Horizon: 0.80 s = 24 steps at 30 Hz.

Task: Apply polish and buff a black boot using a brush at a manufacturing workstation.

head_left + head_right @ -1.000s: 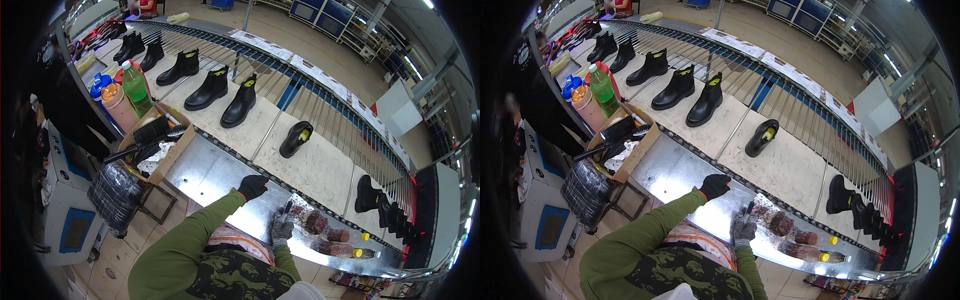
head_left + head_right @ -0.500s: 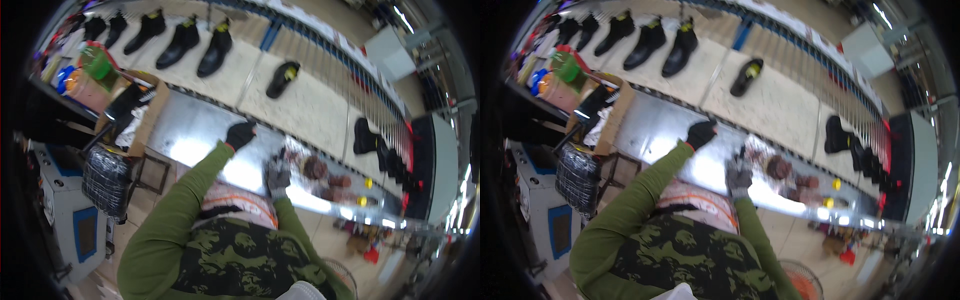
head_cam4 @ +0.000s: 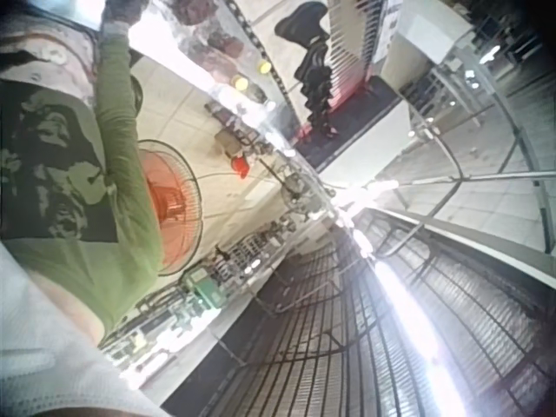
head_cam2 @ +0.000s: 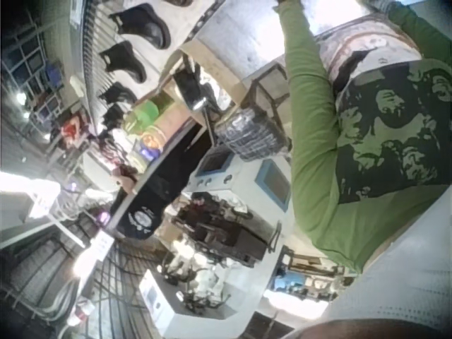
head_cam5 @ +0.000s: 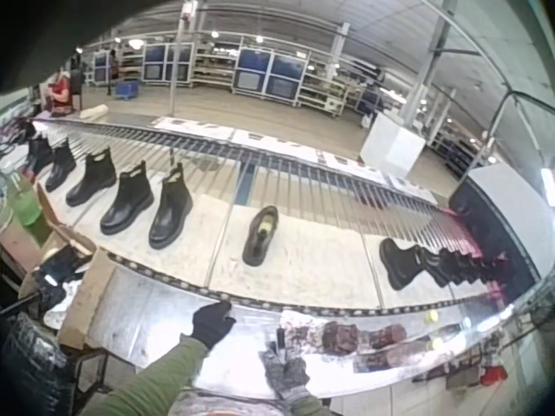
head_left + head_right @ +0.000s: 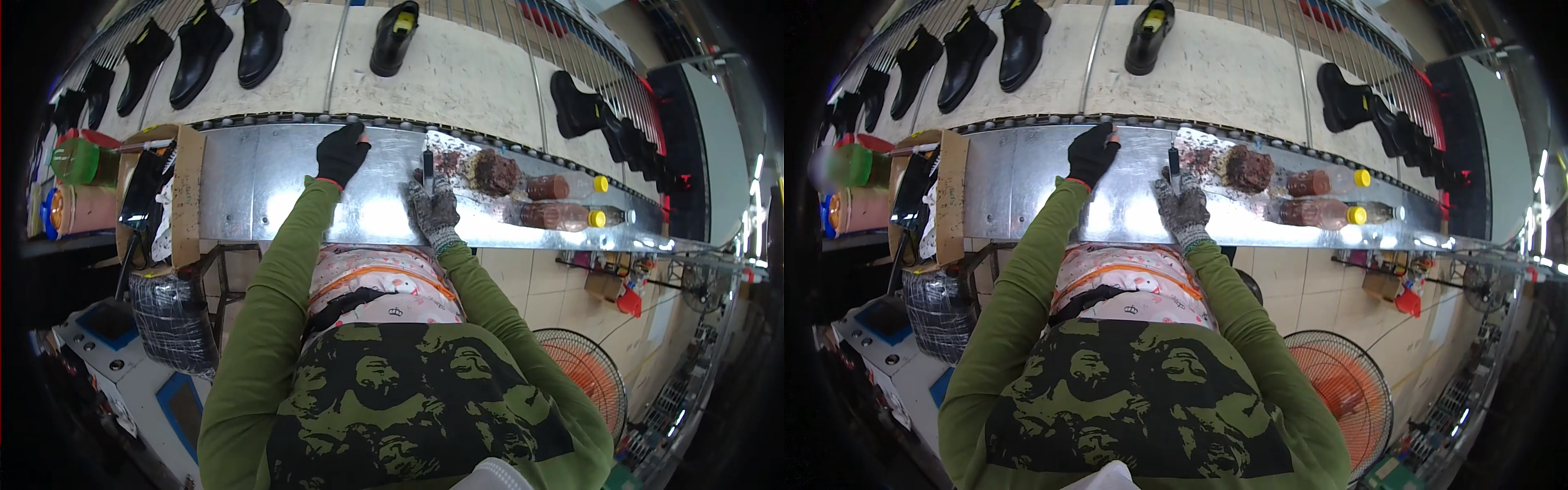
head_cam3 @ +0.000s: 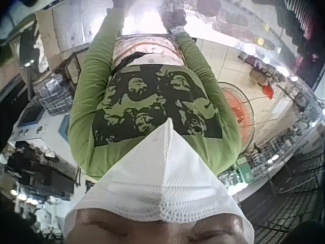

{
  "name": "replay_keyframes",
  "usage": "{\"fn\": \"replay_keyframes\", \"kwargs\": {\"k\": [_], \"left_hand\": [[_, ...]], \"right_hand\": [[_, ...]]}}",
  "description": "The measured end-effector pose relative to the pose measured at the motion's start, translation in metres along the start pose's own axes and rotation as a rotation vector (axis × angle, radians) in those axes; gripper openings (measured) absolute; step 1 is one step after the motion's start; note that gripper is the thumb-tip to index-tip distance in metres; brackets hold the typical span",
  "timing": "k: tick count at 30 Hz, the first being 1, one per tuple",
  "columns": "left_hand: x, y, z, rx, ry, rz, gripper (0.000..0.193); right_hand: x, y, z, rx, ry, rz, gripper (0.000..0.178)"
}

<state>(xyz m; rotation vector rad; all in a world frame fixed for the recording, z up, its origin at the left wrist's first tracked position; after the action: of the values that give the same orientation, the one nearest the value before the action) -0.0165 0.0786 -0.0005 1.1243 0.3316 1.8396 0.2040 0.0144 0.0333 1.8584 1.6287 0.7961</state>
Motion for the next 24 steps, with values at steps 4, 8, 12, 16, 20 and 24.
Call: {"fn": "replay_keyframes", "kwargs": {"k": [4, 8, 12, 16, 20, 24], "left_hand": [[0.000, -0.004, -0.005, -0.019, 0.088, -0.071, 0.030], [0.005, -0.002, -0.002, -0.005, 0.041, -0.051, 0.029], [0.004, 0.001, -0.003, -0.019, 0.019, -0.027, 0.027], [0.006, 0.002, -0.002, -0.032, 0.031, -0.021, 0.025], [0.006, 0.002, -0.002, -0.011, 0.032, -0.031, 0.026], [0.005, 0.004, -0.004, -0.030, 0.043, -0.044, 0.026]], "right_hand": [[-0.018, -0.006, 0.021, 0.649, -0.489, -0.099, 0.024], [-0.034, 0.005, 0.031, 1.158, -0.668, -0.047, 0.024], [-0.061, 0.028, 0.046, 1.146, -0.776, 0.076, 0.021], [-0.082, 0.033, 0.062, 0.993, -0.839, -0.004, 0.021], [-0.092, 0.038, 0.062, 1.014, -0.888, 0.007, 0.026], [-0.070, 0.075, 0.061, 0.872, -0.618, 0.253, 0.047]]}}
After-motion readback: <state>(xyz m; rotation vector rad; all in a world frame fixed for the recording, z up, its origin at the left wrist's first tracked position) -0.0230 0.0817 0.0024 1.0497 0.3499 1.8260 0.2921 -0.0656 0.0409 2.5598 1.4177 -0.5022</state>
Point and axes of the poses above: each hand's wrist, its own x-axis towards the middle knuckle, its own y-axis out of the back of the hand, z = x × y, the point moved 7 cm from there along x, towards the middle knuckle, and after that the axes turned 9 degrees about z, right-handed, at the moved point
